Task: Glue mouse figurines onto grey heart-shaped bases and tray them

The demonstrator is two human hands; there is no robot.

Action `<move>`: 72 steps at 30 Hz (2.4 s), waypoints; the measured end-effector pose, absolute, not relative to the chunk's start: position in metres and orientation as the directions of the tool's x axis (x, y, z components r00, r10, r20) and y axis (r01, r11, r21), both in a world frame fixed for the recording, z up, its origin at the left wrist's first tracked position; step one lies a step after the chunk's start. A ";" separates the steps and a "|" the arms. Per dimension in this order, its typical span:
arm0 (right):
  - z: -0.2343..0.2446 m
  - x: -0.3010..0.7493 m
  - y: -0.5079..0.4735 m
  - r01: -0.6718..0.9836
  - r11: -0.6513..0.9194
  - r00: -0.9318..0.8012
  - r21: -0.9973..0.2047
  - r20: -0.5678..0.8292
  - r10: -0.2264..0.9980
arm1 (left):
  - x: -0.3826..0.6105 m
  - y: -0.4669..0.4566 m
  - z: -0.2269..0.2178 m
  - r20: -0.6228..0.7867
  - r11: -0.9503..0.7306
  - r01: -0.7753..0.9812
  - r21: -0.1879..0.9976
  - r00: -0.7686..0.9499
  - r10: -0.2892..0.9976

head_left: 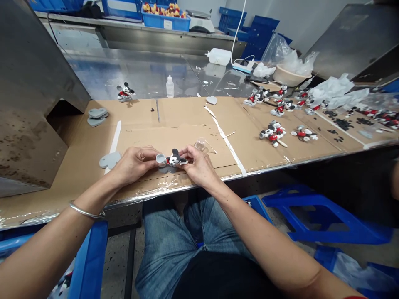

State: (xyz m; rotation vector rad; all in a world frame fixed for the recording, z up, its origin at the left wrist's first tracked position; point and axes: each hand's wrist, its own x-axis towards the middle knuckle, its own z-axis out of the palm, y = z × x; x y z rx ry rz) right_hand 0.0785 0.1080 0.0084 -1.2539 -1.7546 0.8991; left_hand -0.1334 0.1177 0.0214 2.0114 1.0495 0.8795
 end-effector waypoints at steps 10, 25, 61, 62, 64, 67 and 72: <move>0.011 0.077 0.106 0.419 0.255 -0.184 -0.872 0.193 0.964 | -0.133 0.114 0.023 0.229 -0.442 0.380 0.812 0.489 0.842; 0.007 0.080 0.108 0.351 0.224 -0.205 -0.909 0.159 0.966 | -0.131 0.113 0.015 0.234 -0.404 0.339 0.850 0.443 0.865; -0.008 0.087 0.112 0.252 0.209 -0.234 -0.945 0.150 0.961 | -0.137 0.111 0.007 0.272 -0.482 0.434 0.761 0.460 0.845; -0.007 0.086 0.112 0.280 0.220 -0.237 -0.935 0.155 0.959 | -0.138 0.112 0.008 0.272 -0.484 0.435 0.759 0.464 0.843; -0.004 0.085 0.113 0.341 0.241 -0.244 -0.909 0.162 0.956 | -0.138 0.113 0.008 0.275 -0.498 0.425 0.756 0.484 0.831; 0.000 0.083 0.116 0.395 0.280 -0.282 -0.875 0.175 0.943 | -0.140 0.116 0.008 0.268 -0.513 0.406 0.756 0.522 0.809; 0.005 0.083 0.120 0.437 0.338 -0.348 -0.833 0.190 0.918 | -0.140 0.118 0.010 0.268 -0.520 0.411 0.749 0.530 0.804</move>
